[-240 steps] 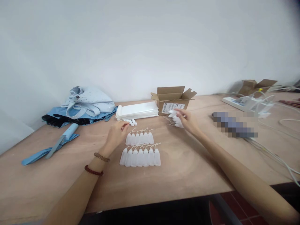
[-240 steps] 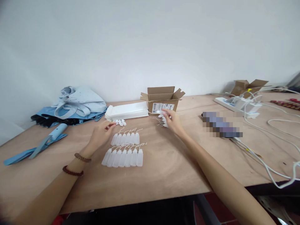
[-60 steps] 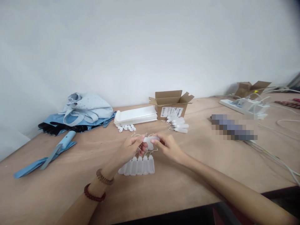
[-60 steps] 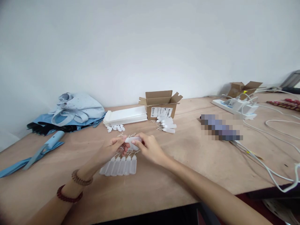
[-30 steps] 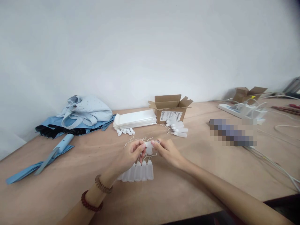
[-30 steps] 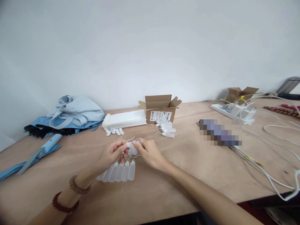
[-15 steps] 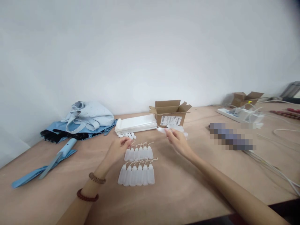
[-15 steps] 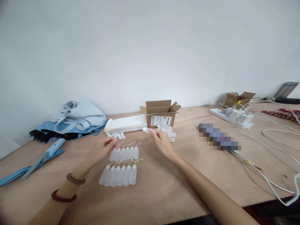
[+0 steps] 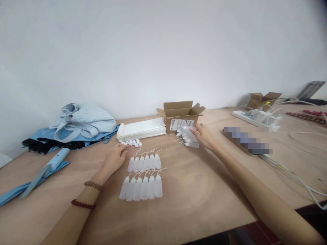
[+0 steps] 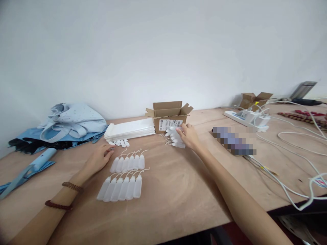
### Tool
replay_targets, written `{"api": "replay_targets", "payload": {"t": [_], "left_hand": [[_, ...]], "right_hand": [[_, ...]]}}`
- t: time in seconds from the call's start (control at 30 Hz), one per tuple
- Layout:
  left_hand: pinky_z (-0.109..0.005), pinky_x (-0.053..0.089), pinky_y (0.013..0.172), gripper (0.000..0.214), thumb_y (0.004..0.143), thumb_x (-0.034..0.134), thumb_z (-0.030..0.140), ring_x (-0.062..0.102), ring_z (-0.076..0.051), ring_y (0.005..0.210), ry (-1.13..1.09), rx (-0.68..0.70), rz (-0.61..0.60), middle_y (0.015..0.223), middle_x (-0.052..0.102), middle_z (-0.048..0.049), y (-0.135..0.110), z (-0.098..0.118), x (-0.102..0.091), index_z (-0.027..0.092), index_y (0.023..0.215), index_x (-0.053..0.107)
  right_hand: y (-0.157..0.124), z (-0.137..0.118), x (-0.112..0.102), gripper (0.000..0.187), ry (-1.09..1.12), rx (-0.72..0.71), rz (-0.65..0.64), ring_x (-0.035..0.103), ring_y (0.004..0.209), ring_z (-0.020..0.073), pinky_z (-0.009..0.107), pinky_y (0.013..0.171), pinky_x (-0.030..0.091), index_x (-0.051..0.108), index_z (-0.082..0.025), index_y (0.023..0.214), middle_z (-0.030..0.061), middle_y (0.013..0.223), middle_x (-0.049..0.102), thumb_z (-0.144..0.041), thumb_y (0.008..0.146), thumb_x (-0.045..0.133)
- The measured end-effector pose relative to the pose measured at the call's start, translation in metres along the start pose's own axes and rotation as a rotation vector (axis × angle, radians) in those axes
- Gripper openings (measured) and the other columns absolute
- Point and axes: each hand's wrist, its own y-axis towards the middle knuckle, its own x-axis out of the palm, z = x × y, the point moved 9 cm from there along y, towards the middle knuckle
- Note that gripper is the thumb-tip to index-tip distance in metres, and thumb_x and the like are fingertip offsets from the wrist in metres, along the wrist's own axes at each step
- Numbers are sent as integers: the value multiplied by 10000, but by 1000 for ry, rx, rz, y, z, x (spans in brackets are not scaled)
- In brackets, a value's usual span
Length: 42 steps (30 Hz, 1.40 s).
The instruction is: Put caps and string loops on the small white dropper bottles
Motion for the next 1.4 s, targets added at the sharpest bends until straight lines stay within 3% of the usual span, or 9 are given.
{"api": "replay_targets", "payload": {"t": [0.13, 0.4, 0.57, 0.67, 0.77, 0.9, 1.0, 1.23, 1.4], "left_hand": [[-371, 451, 867, 380, 832, 380, 265, 590, -257, 969, 7, -24, -28, 1074, 628, -128, -2, 2, 0, 138, 1089, 629], [-370, 427, 909, 379, 823, 390, 269, 569, -271, 1038, 65, -13, -63, 1118, 633, -126, -3, 10, -1, 152, 1067, 656], [-341, 442, 855, 364, 833, 381, 290, 590, -259, 998, 63, -38, -71, 1068, 659, -115, -4, 10, -4, 168, 1014, 672], [-334, 447, 783, 341, 829, 385, 298, 612, -260, 913, 46, -55, -56, 991, 683, -105, -6, 13, -9, 169, 965, 670], [-322, 439, 707, 334, 825, 384, 303, 624, -257, 824, 43, -76, -34, 884, 697, -87, -8, 16, -14, 176, 956, 664], [-309, 425, 693, 301, 803, 403, 287, 621, -250, 811, 36, -102, 3, 845, 690, -75, -9, 20, -22, 185, 936, 652], [-305, 424, 696, 260, 781, 423, 285, 616, -240, 805, 15, -128, 44, 837, 677, -64, -9, 23, -28, 190, 911, 627], [-293, 434, 672, 257, 753, 473, 317, 601, -195, 721, -209, -214, 115, 795, 651, -33, -14, 32, -35, 173, 944, 566], [-264, 428, 610, 351, 749, 472, 313, 565, -170, 677, -562, -295, 49, 729, 636, -24, -18, 42, -29, 171, 1013, 654]], "right_hand": [[1, 4, 8, 354, -81, -6, -1, 501, 882, 289, 384, 790, 399, 613, -165, 1072, 133, 850, 572, -382, 886, 405], [-1, 0, 15, 376, -149, -35, -47, 491, 932, 294, 399, 816, 383, 657, -129, 1112, 188, 989, 580, -292, 895, 397], [-5, -14, 6, 378, -238, -67, 4, 458, 987, 316, 423, 809, 382, 602, -154, 1188, 187, 1095, 537, -311, 891, 429], [-12, -36, -1, 375, -289, -125, 14, 440, 1043, 340, 445, 833, 367, 594, -116, 1165, 203, 1144, 520, -324, 894, 439], [-29, -76, 2, 336, -206, -271, -69, 477, 1037, 315, 450, 879, 345, 608, -102, 1101, 190, 1117, 559, -303, 917, 413], [-68, -141, 16, 293, 182, -518, -344, 539, 992, 217, 350, 862, 392, 581, -168, 1136, 111, 1074, 608, -278, 948, 385], [-90, -171, 21, 287, 298, -600, -442, 546, 939, 199, 327, 806, 412, 595, -200, 1127, 85, 1003, 611, -291, 956, 382], [-102, -175, 37, 269, 280, -607, -551, 531, 945, 198, 351, 811, 391, 624, -256, 1083, 65, 981, 585, -366, 942, 423], [-100, -169, 48, 291, 246, -586, -578, 539, 928, 205, 365, 819, 383, 623, -273, 1083, 59, 981, 584, -424, 929, 428]]}}
